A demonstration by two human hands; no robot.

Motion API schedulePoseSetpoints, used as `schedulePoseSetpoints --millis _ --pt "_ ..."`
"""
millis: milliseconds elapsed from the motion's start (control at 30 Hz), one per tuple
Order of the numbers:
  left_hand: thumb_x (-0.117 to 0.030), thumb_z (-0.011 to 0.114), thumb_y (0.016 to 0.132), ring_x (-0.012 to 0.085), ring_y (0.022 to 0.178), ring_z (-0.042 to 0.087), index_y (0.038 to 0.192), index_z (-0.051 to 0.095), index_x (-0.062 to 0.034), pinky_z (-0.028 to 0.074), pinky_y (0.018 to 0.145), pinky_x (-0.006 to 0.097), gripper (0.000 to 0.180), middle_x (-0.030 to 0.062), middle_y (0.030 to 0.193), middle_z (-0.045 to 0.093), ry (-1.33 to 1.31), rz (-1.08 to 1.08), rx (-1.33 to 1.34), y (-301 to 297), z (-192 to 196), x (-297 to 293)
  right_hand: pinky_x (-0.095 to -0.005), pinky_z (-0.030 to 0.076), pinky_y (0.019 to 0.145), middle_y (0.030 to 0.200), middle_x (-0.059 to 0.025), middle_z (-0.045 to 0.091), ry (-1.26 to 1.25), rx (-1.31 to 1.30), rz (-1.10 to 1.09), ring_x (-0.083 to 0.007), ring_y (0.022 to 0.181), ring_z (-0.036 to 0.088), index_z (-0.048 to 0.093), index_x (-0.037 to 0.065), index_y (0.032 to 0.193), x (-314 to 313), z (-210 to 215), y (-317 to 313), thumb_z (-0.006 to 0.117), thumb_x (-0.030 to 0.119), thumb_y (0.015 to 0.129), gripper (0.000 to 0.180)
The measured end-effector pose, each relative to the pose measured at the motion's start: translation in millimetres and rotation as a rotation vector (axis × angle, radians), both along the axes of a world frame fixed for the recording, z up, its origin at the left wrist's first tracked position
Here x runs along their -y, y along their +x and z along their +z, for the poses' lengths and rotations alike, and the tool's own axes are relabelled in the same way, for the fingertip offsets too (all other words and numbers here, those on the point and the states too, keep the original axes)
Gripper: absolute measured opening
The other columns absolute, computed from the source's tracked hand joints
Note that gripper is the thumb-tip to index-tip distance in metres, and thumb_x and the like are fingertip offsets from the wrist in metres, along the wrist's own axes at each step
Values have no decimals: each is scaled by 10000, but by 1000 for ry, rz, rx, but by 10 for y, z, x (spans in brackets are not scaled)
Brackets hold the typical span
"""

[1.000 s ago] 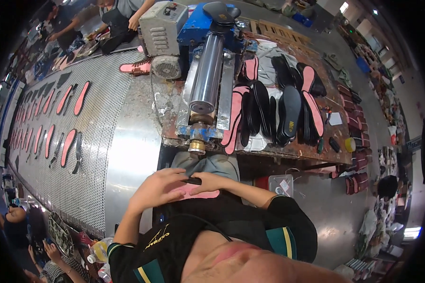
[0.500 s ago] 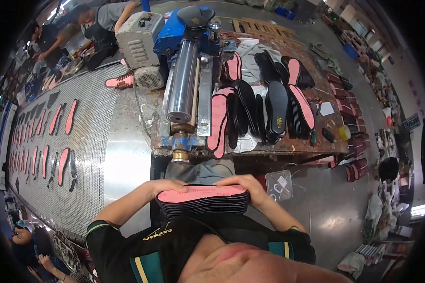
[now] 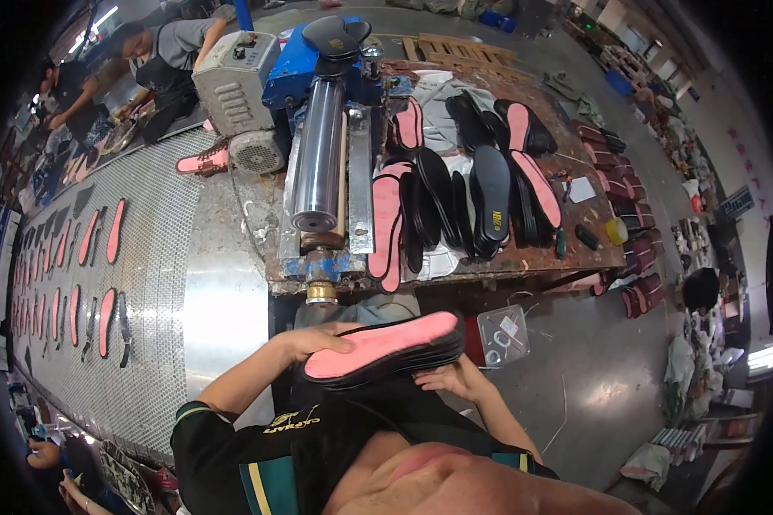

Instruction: Processing shoe insoles using a roller machine and placing them on a conveyor belt.

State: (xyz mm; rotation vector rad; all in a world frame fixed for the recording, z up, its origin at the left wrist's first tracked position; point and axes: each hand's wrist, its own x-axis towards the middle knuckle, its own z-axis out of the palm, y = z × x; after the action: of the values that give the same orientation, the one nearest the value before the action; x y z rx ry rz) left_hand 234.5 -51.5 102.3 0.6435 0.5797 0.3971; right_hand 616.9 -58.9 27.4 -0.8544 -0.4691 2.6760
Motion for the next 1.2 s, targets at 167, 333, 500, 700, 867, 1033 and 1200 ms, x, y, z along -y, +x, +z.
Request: schedulePoseSetpoints --millis 167,333,500,700,867,1033,1200 --pt "-339 778 740 353 1183 484 1432 384 -56 386 1000 412 845 184 1285 481 1387 -163 -310 808 733 -318 -542 379 1072 1473 -260 340 643 222 72 -437 1326 391 266 13 1478 61 658 -64 444 525 942 762" --pt "-259 701 744 294 1113 518 1343 472 -117 383 976 448 657 113 1243 521 2149 -144 -212 1201 1433 -243 -408 373 1090 1453 -194 400 283 -138 148 -295 1311 455 315 -65 1429 -5 951 296 681 391 781 873" --pt "-201 572 888 237 1201 521 1282 531 -210 328 1089 472 396 35 1301 546 2567 356 -320 1104 1654 -226 -401 365 1092 1414 -194 448 409 99 -178 -308 1304 460 274 -51 1456 45 1975 94 747 352 673 1000" --pt "-106 685 807 274 1041 602 1052 665 -150 498 884 414 250 105 1178 608 2283 694 -384 315 1828 53 -416 345 1108 1436 -180 439 879 135 -511 -331 1287 471 347 -23 1440 -755 2427 100 729 537 738 976" --pt "-23 687 784 247 743 640 956 640 4 499 650 322 181 127 854 655 1255 1125 -863 -503 843 212 -345 444 1032 1297 -159 575 1079 390 -640 -243 1163 586 479 -48 1345 -1998 3818 -1588 398 293 1028 472" --pt "-127 622 915 153 547 517 985 623 18 416 524 301 161 75 644 572 705 1226 -1359 -1240 -287 651 -380 526 787 990 -251 670 1064 283 25 -339 907 665 592 2 1163 -4014 4242 -2938 589 416 894 494" --pt "-186 566 975 61 577 431 883 596 22 342 513 236 230 -21 673 514 397 1519 -966 -1479 -1125 947 -236 507 614 872 -57 706 1456 818 81 -113 671 641 689 52 973 -5038 4031 -3684 666 452 864 415"
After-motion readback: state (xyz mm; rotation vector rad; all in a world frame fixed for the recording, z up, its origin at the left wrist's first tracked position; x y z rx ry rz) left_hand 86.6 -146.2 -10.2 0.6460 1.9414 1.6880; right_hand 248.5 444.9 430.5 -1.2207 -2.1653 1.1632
